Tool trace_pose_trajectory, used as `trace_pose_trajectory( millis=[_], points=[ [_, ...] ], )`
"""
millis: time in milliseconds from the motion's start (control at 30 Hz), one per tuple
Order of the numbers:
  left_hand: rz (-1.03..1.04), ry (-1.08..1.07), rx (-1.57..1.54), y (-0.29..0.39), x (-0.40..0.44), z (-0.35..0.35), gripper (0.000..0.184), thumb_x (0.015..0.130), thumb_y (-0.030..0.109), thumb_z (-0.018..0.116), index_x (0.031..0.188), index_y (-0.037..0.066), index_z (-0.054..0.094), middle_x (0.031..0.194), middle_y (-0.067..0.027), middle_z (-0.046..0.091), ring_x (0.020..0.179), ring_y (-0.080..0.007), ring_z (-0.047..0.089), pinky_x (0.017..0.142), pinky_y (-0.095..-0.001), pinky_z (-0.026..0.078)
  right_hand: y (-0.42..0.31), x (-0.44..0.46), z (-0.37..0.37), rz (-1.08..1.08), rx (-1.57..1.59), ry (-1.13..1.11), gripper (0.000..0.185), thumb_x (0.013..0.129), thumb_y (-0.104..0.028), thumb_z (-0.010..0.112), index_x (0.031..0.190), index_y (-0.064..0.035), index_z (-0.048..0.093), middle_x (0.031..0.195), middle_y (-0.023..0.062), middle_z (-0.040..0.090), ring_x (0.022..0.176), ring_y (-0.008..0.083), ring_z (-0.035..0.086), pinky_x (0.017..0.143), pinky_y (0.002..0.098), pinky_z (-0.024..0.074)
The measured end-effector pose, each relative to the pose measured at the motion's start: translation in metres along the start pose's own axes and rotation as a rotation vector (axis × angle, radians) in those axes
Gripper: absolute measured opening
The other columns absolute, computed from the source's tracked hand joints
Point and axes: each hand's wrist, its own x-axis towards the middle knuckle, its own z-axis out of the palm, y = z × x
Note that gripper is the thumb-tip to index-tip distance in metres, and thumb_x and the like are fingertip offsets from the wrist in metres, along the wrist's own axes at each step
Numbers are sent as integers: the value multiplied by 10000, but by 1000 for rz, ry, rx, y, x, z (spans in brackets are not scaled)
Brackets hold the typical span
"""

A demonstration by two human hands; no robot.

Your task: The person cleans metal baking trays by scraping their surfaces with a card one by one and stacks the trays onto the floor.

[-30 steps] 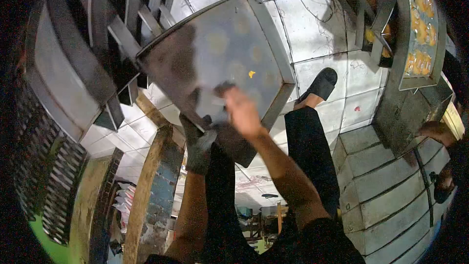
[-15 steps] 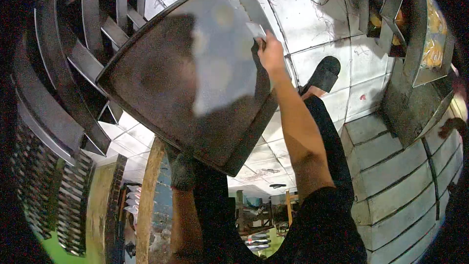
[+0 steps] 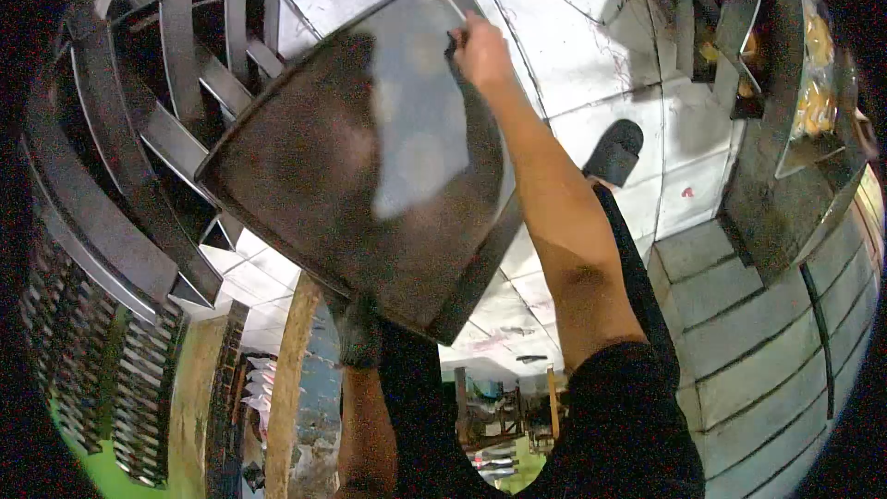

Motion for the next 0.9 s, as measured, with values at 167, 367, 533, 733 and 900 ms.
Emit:
trace_pose_trajectory(
  millis=[167, 367, 533, 733, 900],
  points=[
    [83, 253, 4, -8, -9, 40, 950, 897, 41, 697, 1660, 169, 146, 1641, -121, 303, 1389, -338, 432, 1135, -484, 425, -79, -239, -40, -121, -47, -464, 284, 970, -65, 562, 1225, -19, 678, 1324, 232, 625, 1258, 369, 583, 1070, 487, 455],
    [309, 170, -317, 15, -6, 59, 876, 952, 175, 722, 1633, 58, 183, 1629, -134, 299, 1426, -299, 376, 1189, -482, 356, 55, -259, -36, 61, 348, -242, 372, 1073, -122, 455, 1416, -53, 584, 1374, 145, 629, 1254, 221, 580, 1066, 369, 471],
    [327, 296, -84, -5, -7, 48, 849, 917, 173, 732, 1605, 42, 251, 1590, -133, 360, 1409, -306, 401, 1170, -487, 378, 140, -167, -22, 68, -93, 47, 262, 933, -153, 705, 1136, 10, 670, 991, 221, 736, 857, 392, 715, 768, 442, 564],
    [321, 203, -296, 7, -19, 68, 701, 941, 198, 726, 1509, -4, 368, 1439, -124, 483, 1283, -301, 499, 1073, -454, 466, 8, -270, -59, 497, 512, -632, 376, 980, -299, 670, 1188, 14, 691, 1079, 154, 748, 951, 238, 703, 863, 395, 553],
    [101, 77, -366, 68, -106, 84, 597, 965, 249, 739, 1416, -26, 459, 1300, -119, 559, 1145, -256, 557, 954, -389, 524, -132, -327, -154, 353, 754, -679, 431, 1025, -322, 620, 1240, 52, 635, 1042, 209, 730, 946, 302, 709, 865, 396, 554]
  ],
)
